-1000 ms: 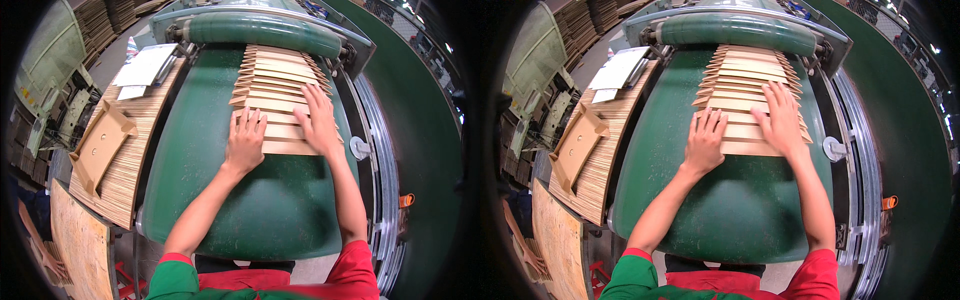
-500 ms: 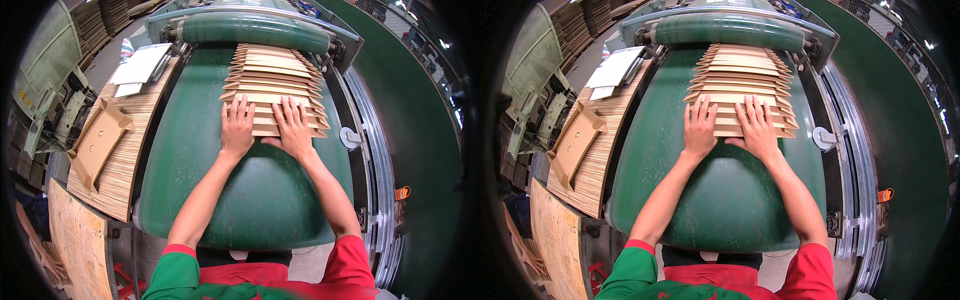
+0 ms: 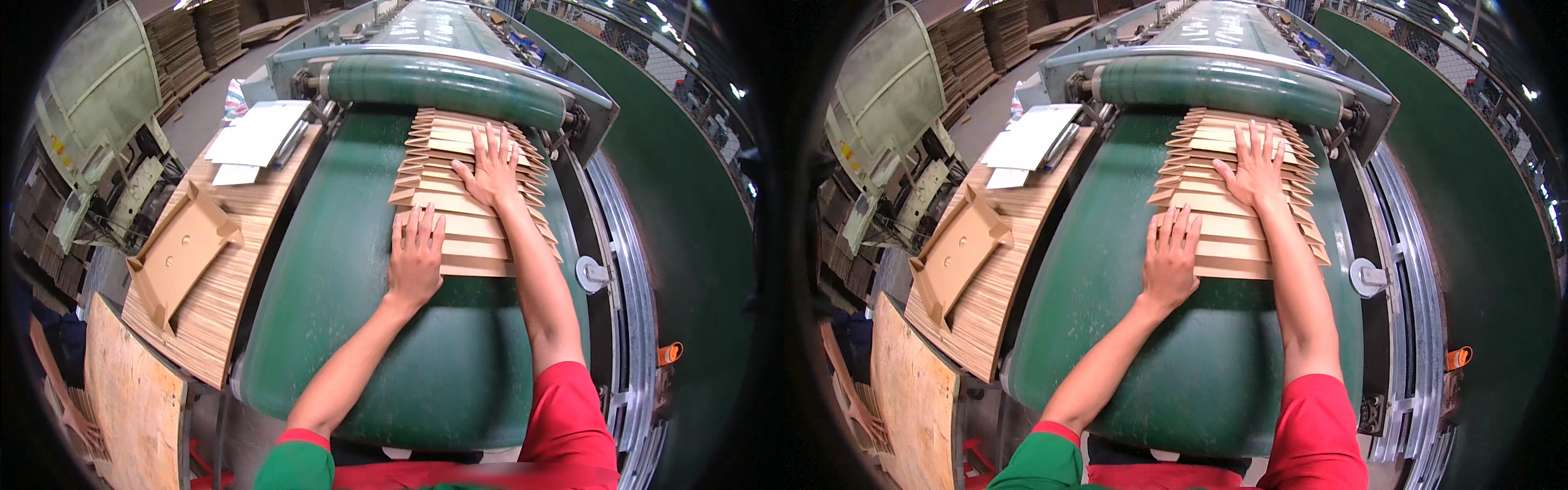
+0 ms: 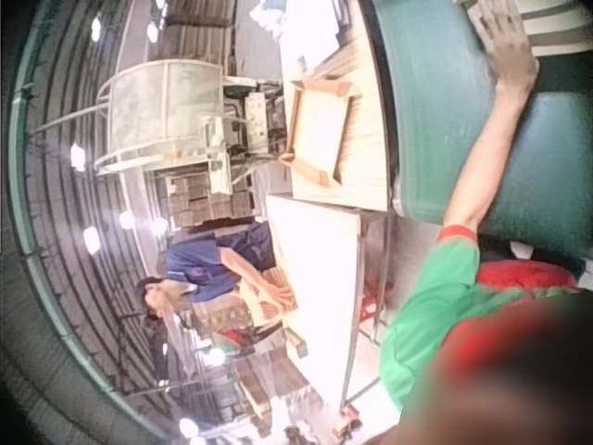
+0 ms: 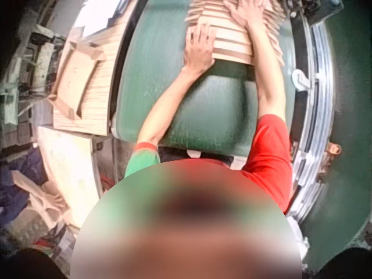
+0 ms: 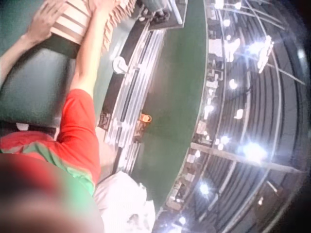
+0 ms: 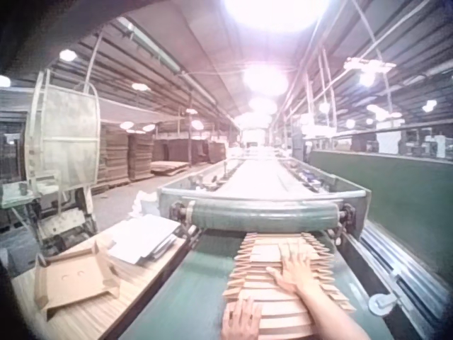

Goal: The person gathers flat cardboard pieces from a green conveyor belt, aligns them into neat stacks, and places the stacks onto a wooden table. The process repeats continuously as more pieces arrive on the belt.

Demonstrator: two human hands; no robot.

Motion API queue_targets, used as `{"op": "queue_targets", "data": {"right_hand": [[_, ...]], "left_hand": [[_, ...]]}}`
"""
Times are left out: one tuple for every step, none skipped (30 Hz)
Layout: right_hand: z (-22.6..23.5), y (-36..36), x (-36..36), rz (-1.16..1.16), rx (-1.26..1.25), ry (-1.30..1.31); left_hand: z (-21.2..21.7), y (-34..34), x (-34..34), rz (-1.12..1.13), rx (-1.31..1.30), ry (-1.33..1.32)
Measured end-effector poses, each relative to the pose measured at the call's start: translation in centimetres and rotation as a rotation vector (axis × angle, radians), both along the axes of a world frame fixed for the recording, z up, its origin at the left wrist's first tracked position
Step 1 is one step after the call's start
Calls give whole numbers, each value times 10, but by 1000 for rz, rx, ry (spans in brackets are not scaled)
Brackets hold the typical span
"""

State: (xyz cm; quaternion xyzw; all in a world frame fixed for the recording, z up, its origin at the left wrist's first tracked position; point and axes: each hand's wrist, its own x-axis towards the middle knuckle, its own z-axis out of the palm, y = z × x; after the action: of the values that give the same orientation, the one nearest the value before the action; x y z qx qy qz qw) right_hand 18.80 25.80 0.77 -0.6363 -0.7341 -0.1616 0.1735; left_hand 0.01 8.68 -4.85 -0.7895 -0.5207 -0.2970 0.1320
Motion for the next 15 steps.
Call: {"op": "queue_targets", "data": {"right_hand": [[-1,-2,2,-55,-122,-30],[-1,-9,4,-21,-80,-22],[2,-21,8,71,-67,54],[6,-37,9,112,-99,99],[12,-55,10,165,-114,163],[13,-81,11,241,-14,185],[14,-111,15,277,-57,208],[15,-140,20,351,-62,241],[15,-170,24,451,-36,268],[12,-200,27,445,-44,273],[9,-228,30,465,-13,274],[6,-251,33,456,26,227],[1,-269,33,435,47,192],[-2,-286,34,415,68,155],[-5,-298,35,400,98,120]], "left_hand": [[0,-4,-1,-6,3,-9],[0,-7,-2,-8,6,-14],[0,-12,-2,-20,16,-23],[1,-16,-3,-12,48,-17],[1,-20,-4,-9,35,-5],[1,-25,-5,-15,28,-2],[0,-30,-6,-23,19,-10],[-1,-34,-7,-29,1,7],[-3,-38,-8,-39,33,-3],[-5,-42,-10,-41,31,0],[-6,-46,-11,-45,28,5],[-8,-49,-11,-54,23,-4],[-9,-51,-12,-57,16,-5],[-10,-53,-12,-60,10,-9],[-11,-54,-12,-60,5,-14]]}}
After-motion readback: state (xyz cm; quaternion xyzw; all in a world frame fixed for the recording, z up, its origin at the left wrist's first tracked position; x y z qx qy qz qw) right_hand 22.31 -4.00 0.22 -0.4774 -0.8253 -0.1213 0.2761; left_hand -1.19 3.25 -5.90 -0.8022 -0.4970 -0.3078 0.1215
